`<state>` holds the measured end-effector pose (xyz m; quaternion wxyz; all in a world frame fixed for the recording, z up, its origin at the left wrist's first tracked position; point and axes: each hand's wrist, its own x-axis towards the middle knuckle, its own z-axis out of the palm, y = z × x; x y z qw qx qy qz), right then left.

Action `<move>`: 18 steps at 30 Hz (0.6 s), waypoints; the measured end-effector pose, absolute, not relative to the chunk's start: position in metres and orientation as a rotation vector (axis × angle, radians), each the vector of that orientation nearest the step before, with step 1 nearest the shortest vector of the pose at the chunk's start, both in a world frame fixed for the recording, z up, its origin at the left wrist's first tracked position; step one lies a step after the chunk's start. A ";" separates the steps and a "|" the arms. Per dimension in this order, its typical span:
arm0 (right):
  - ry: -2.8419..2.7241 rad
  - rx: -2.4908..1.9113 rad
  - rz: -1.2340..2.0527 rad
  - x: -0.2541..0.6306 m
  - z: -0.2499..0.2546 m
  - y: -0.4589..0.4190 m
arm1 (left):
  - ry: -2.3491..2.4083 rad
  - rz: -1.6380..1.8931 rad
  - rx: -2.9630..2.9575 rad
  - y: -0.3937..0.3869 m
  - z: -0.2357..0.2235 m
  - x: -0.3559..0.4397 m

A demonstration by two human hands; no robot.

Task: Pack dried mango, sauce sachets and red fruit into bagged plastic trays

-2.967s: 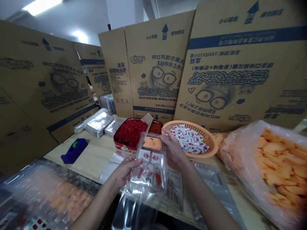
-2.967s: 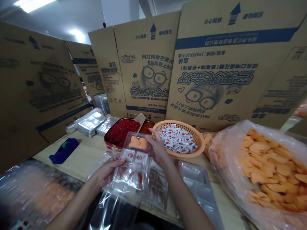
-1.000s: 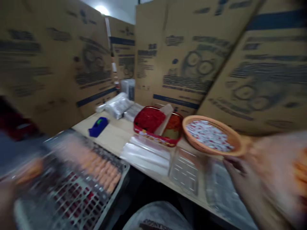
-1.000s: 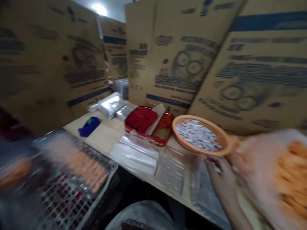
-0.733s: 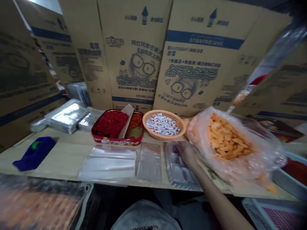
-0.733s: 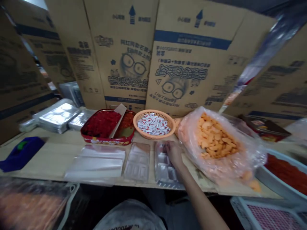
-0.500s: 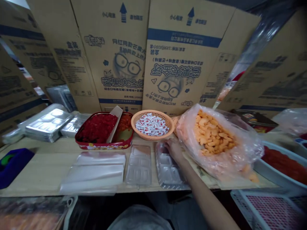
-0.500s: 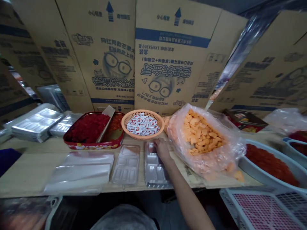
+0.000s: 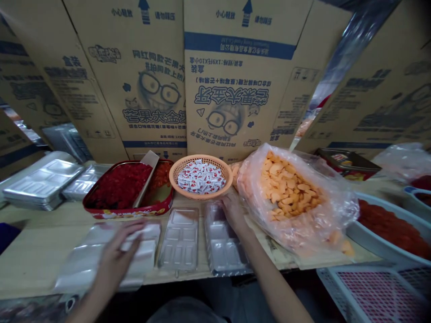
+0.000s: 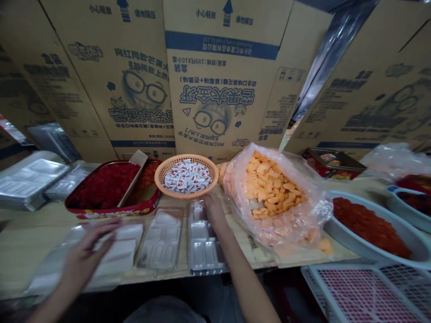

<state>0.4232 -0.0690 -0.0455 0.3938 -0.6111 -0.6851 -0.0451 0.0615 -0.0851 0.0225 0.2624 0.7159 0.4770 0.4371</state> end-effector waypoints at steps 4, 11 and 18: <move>-1.702 -1.474 -0.133 0.417 -0.023 -0.082 | 0.941 0.801 1.375 -0.096 -0.003 0.171; -1.671 -1.457 -0.209 0.427 0.021 -0.102 | 0.647 0.555 0.826 -0.111 0.008 0.248; -0.992 -2.257 -0.133 0.562 -0.007 -0.107 | 0.767 0.469 0.772 -0.103 0.014 0.251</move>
